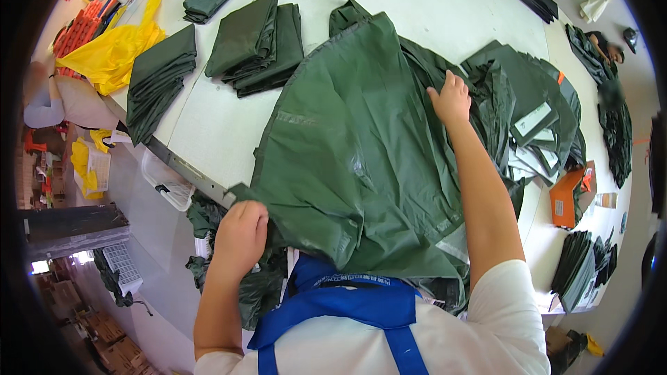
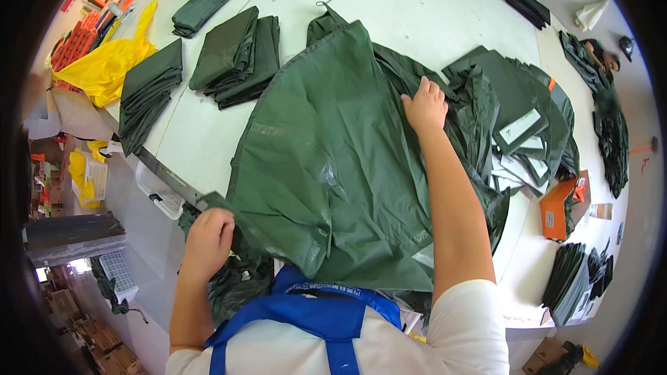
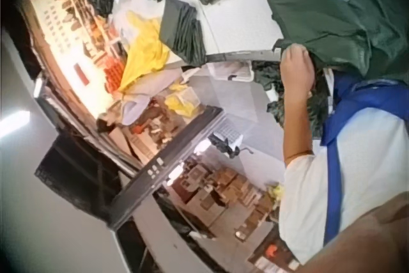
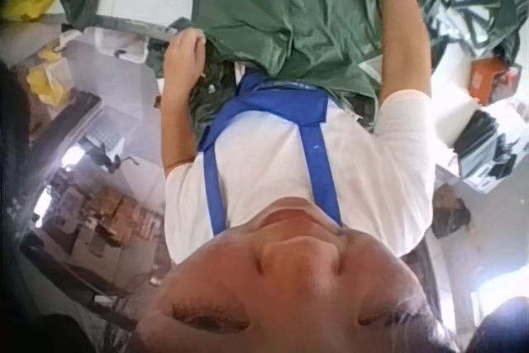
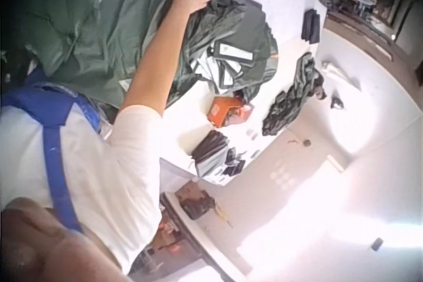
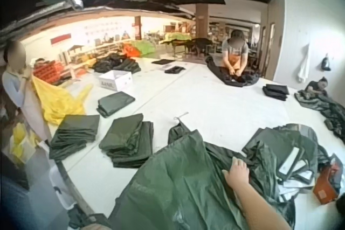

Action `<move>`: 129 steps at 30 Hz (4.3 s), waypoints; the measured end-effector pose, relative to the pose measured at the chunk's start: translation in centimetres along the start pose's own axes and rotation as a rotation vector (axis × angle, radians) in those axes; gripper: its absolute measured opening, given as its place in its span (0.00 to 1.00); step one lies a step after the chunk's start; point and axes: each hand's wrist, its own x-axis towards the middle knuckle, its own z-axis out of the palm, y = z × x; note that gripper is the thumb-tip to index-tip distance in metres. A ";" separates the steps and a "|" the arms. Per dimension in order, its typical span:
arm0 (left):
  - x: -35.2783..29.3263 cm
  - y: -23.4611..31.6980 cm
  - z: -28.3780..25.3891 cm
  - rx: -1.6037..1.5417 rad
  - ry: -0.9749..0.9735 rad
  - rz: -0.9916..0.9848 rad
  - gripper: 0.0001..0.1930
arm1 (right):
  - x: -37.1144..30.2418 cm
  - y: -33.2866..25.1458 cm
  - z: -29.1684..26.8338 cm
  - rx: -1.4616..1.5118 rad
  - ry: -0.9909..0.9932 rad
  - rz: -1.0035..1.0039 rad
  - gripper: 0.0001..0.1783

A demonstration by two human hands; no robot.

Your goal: The person folds a green jacket on a table, aligns edges, and places it into a plastic bag. The person repeats this process with another jacket, folding and bagging each item individually.

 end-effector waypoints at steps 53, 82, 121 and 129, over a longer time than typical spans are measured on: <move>-9.6 -2.8 0.5 -0.513 0.491 -0.048 0.04 | -12.4 -35.5 -15.8 0.947 -1.364 -0.681 0.11; -6.8 1.0 -0.9 -0.406 0.599 -0.027 0.05 | -14.8 -26.8 -20.2 0.981 -1.372 -0.283 0.09; -5.8 2.4 -0.3 -0.394 0.363 0.191 0.06 | -19.5 -24.6 -19.4 0.922 -0.401 -0.595 0.07; -3.7 1.7 -2.1 0.111 0.218 -0.027 0.22 | -14.7 -18.9 -19.4 0.938 -0.400 -0.677 0.38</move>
